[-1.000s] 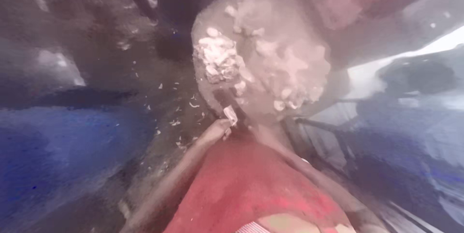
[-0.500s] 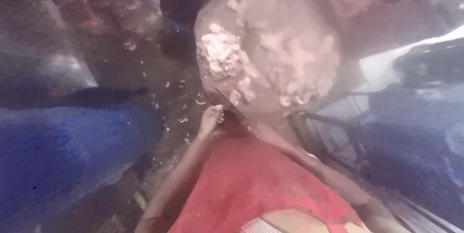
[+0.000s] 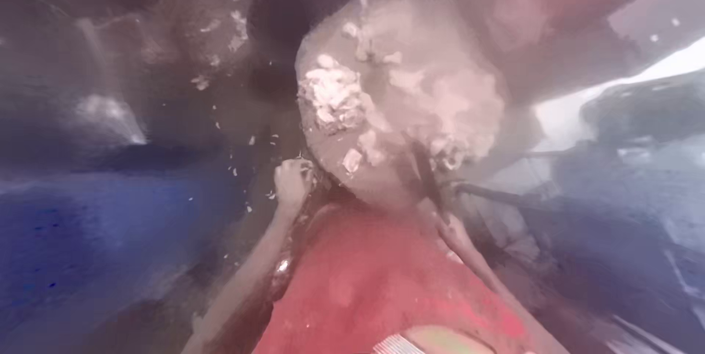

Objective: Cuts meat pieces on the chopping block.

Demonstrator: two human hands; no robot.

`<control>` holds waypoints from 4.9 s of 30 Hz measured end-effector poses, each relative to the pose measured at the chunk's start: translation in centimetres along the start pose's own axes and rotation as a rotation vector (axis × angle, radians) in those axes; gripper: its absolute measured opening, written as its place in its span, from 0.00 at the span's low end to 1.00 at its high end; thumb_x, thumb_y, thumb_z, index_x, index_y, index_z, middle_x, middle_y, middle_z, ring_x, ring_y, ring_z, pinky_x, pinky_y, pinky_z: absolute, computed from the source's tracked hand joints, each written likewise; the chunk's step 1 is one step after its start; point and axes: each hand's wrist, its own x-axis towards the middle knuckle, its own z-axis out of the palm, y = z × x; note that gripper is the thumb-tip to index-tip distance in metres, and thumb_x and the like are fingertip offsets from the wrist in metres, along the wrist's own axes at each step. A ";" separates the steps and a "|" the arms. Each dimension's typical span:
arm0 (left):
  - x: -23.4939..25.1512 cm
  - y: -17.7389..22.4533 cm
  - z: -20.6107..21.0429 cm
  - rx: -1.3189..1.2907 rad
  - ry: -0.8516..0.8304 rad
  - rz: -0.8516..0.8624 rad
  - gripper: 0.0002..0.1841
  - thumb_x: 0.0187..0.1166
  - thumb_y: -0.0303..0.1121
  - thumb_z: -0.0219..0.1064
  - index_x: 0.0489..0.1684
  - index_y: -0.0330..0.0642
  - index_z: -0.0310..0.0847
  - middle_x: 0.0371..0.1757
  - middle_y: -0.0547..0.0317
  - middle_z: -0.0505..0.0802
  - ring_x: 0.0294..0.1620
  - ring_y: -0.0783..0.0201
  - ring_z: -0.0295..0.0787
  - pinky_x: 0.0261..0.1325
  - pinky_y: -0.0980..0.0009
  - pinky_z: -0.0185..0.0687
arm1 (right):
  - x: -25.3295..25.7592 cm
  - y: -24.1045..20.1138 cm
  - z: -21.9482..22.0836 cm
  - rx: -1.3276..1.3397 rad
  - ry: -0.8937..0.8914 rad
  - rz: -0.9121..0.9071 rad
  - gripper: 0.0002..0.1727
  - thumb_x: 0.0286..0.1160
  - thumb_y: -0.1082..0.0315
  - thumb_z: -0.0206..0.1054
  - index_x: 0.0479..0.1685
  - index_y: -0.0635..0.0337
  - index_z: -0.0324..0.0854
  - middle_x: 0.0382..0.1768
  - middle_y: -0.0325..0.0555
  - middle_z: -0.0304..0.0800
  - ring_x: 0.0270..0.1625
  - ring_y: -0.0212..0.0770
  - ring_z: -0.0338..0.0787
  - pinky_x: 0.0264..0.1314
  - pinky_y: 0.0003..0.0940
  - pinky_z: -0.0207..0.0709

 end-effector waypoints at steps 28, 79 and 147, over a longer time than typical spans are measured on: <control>1.4 11.8 1.6 -0.384 -0.300 -0.061 0.26 0.82 0.44 0.70 0.73 0.39 0.77 0.55 0.44 0.93 0.52 0.53 0.93 0.60 0.50 0.88 | 0.4 -3.5 -2.3 -0.076 -0.104 -0.214 0.33 0.86 0.37 0.53 0.70 0.55 0.80 0.48 0.56 0.91 0.52 0.53 0.92 0.60 0.60 0.82; 9.9 15.1 -3.5 0.082 -0.463 0.403 0.19 0.89 0.47 0.60 0.62 0.43 0.87 0.59 0.45 0.93 0.62 0.47 0.90 0.70 0.42 0.79 | -1.5 1.2 5.3 0.043 0.047 -0.069 0.23 0.84 0.58 0.63 0.75 0.53 0.79 0.59 0.58 0.92 0.60 0.57 0.92 0.67 0.61 0.81; -3.1 11.5 4.3 -0.689 -0.368 -0.130 0.23 0.82 0.42 0.70 0.67 0.35 0.77 0.46 0.49 0.93 0.37 0.61 0.94 0.45 0.61 0.93 | -1.0 -14.9 1.7 -0.066 -0.234 -0.367 0.30 0.95 0.50 0.45 0.84 0.62 0.66 0.63 0.58 0.86 0.63 0.47 0.89 0.70 0.46 0.81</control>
